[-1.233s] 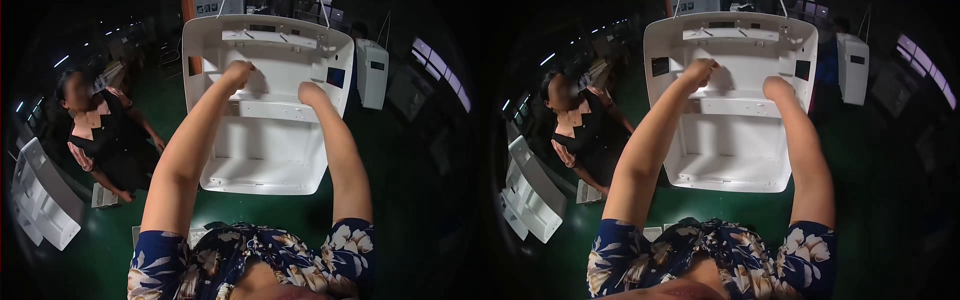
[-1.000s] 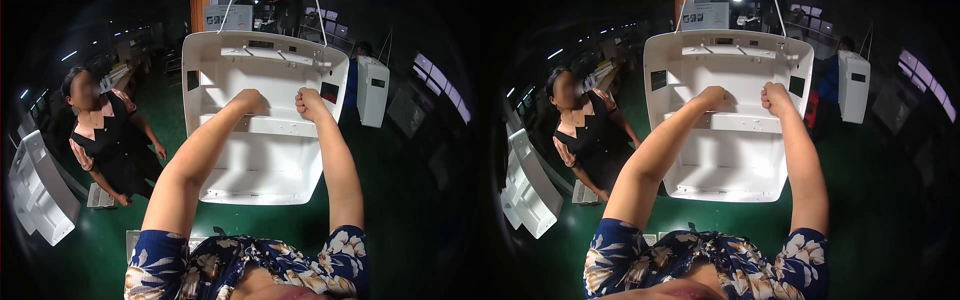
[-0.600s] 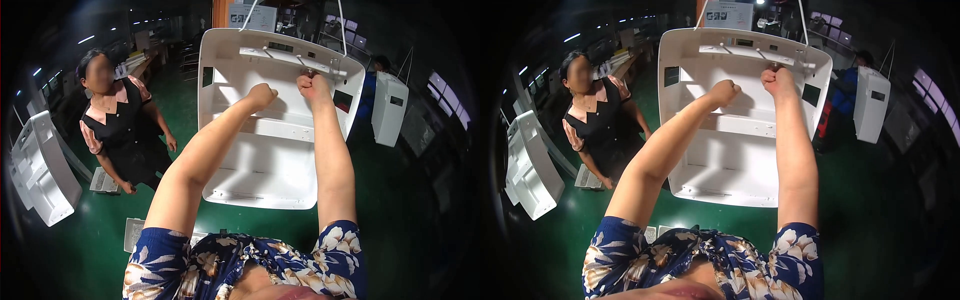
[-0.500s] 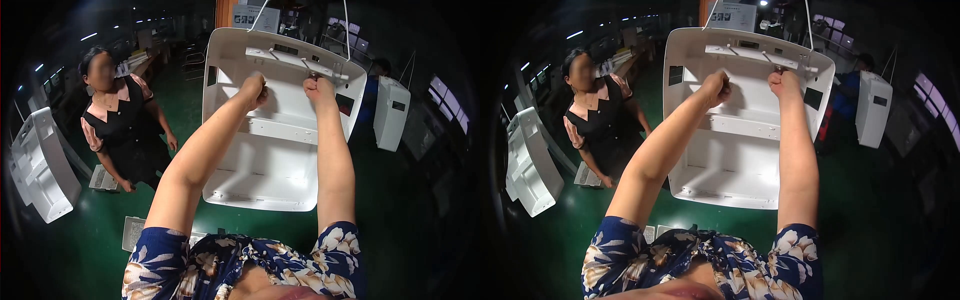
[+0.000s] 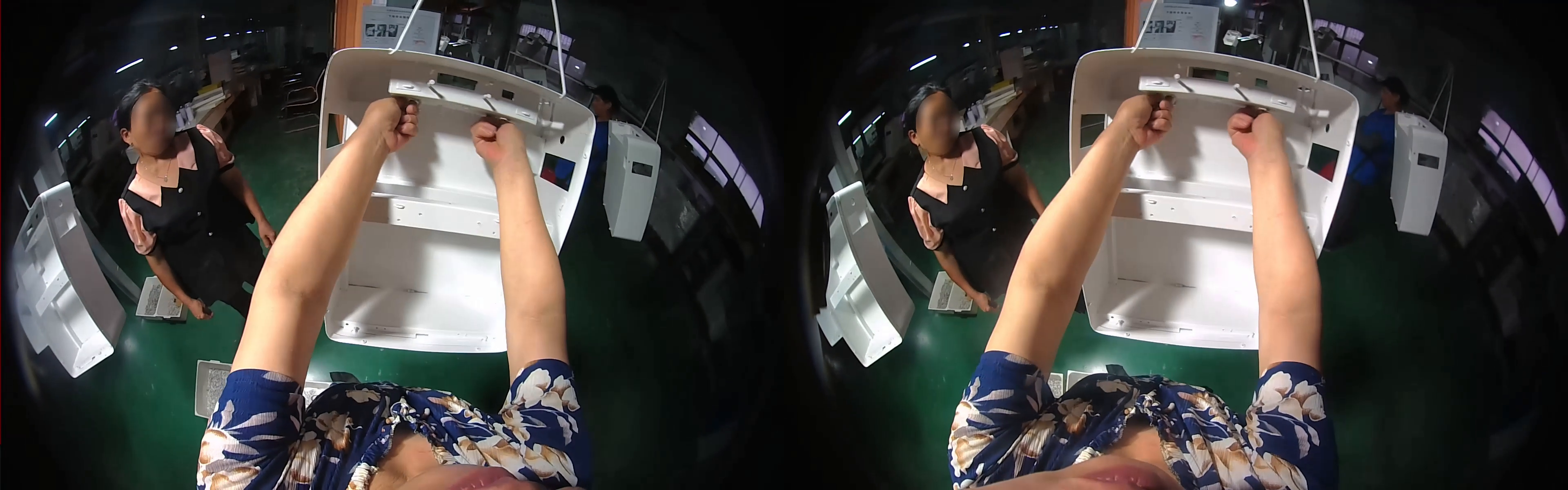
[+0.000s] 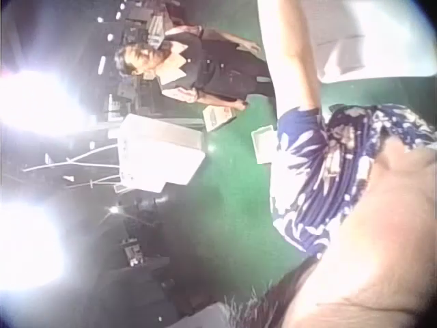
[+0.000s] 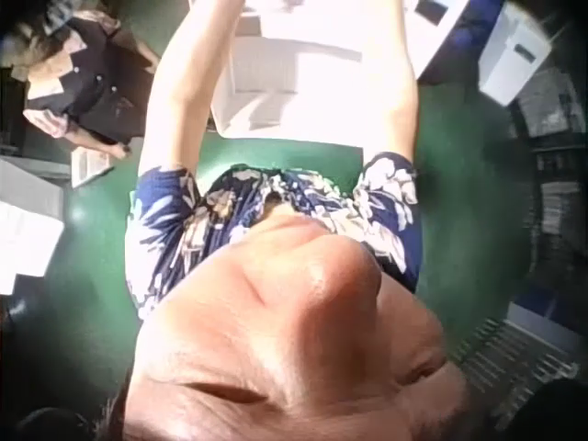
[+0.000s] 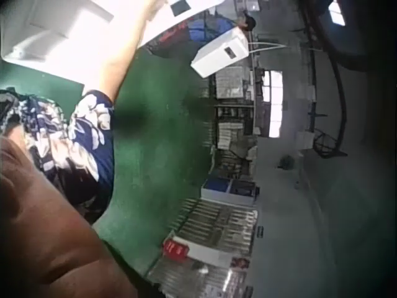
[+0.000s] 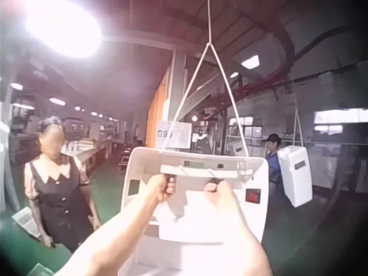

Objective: Inserting small metal fasteners or components into large white metal cabinets on a production line.

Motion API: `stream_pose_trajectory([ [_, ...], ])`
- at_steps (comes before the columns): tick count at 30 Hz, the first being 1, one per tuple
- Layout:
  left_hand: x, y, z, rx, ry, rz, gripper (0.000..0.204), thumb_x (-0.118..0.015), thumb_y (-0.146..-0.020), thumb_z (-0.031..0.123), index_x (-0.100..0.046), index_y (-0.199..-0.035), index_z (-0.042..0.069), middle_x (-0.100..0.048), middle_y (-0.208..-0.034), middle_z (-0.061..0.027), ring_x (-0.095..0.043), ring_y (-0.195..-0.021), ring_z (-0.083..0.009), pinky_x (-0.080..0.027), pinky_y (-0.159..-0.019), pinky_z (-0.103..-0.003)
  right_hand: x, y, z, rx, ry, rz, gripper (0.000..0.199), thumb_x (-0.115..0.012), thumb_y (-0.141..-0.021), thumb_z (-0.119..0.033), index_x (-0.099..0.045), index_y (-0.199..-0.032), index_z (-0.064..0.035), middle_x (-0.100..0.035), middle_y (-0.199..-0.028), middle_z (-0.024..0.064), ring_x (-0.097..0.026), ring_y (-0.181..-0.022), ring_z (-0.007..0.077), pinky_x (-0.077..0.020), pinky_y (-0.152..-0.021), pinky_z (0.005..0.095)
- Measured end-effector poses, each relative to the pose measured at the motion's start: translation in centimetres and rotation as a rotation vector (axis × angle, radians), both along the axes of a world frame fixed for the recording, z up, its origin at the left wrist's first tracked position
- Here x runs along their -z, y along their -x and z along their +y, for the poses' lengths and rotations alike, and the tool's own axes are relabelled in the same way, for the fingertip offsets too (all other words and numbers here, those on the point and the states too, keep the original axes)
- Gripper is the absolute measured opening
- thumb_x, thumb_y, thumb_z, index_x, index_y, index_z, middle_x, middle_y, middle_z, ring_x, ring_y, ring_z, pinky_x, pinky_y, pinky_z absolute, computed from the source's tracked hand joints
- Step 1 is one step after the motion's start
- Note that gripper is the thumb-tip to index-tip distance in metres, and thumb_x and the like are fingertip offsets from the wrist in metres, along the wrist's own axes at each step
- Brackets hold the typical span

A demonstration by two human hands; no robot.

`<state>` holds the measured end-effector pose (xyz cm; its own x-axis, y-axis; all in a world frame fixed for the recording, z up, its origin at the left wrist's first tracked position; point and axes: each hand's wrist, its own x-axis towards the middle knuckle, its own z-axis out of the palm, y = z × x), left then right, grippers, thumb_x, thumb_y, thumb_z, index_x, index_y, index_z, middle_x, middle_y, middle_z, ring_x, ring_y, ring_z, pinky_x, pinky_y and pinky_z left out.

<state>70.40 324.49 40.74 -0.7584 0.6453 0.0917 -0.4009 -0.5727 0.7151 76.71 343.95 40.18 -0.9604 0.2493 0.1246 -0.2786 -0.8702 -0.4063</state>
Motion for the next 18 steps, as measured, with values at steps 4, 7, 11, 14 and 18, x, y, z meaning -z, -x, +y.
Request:
stream_pose_trajectory([
  [4,0.8,-0.2,1.3,-0.051,-0.164,-0.155,0.014,-0.031,-0.081,-0.002,-0.040,-0.072,0.003,-0.038,-0.058,-0.0023,-0.028,-0.043,-0.0078,-0.021,-0.034,-0.019,-0.1,-1.2,-0.3,0.236,-0.367,-0.109,0.016,-0.030,-0.078,0.003,-0.038,-0.069,-0.0065,-0.032,-0.058,0.0022,-0.025,-0.043,0.0103,-0.0187,-0.037,0.0233],
  [7,2.1,-1.0,2.1,-0.114,-0.161,-0.192,0.013,-0.031,-0.082,0.000,-0.040,-0.073,0.004,-0.038,-0.058,-0.0033,-0.029,-0.043,-0.0087,-0.024,-0.035,-0.020,0.8,-2.0,-0.2,0.217,-0.630,-0.170,0.014,-0.034,-0.080,-0.001,-0.036,-0.069,-0.0087,-0.030,-0.056,0.0003,-0.024,-0.041,0.0085,-0.0188,-0.036,0.0229],
  [11,1.0,-2.0,3.8,-0.037,-0.243,-0.260,0.014,-0.029,-0.081,0.007,-0.039,-0.072,0.007,-0.035,-0.057,-0.0031,-0.029,-0.043,-0.0102,-0.024,-0.035,-0.021,1.8,-3.8,0.5,0.189,-0.747,-0.200,0.010,-0.039,-0.083,-0.008,-0.037,-0.073,-0.0098,-0.029,-0.057,-0.0025,-0.024,-0.041,0.0061,-0.0182,-0.035,0.0215],
  [14,0.4,-1.9,3.9,-0.071,-0.378,-0.302,0.013,-0.029,-0.079,0.006,-0.038,-0.070,0.009,-0.031,-0.056,-0.0012,-0.027,-0.043,-0.0097,-0.022,-0.035,-0.021,1.8,-4.9,-0.8,0.247,-0.848,-0.231,0.009,-0.040,-0.083,-0.011,-0.038,-0.075,-0.0095,-0.030,-0.057,-0.0031,-0.025,-0.041,0.0055,-0.0182,-0.035,0.0214],
  [18,0.4,-2.0,4.0,-0.065,-0.454,-0.345,0.016,-0.027,-0.079,0.005,-0.038,-0.068,0.011,-0.031,-0.055,-0.0003,-0.026,-0.042,-0.0089,-0.020,-0.035,-0.021,2.8,-4.6,-0.5,0.329,-0.989,-0.245,0.007,-0.042,-0.083,-0.014,-0.042,-0.080,-0.0071,-0.033,-0.057,-0.0025,-0.028,-0.041,0.0057,-0.0218,-0.033,0.0212],
])
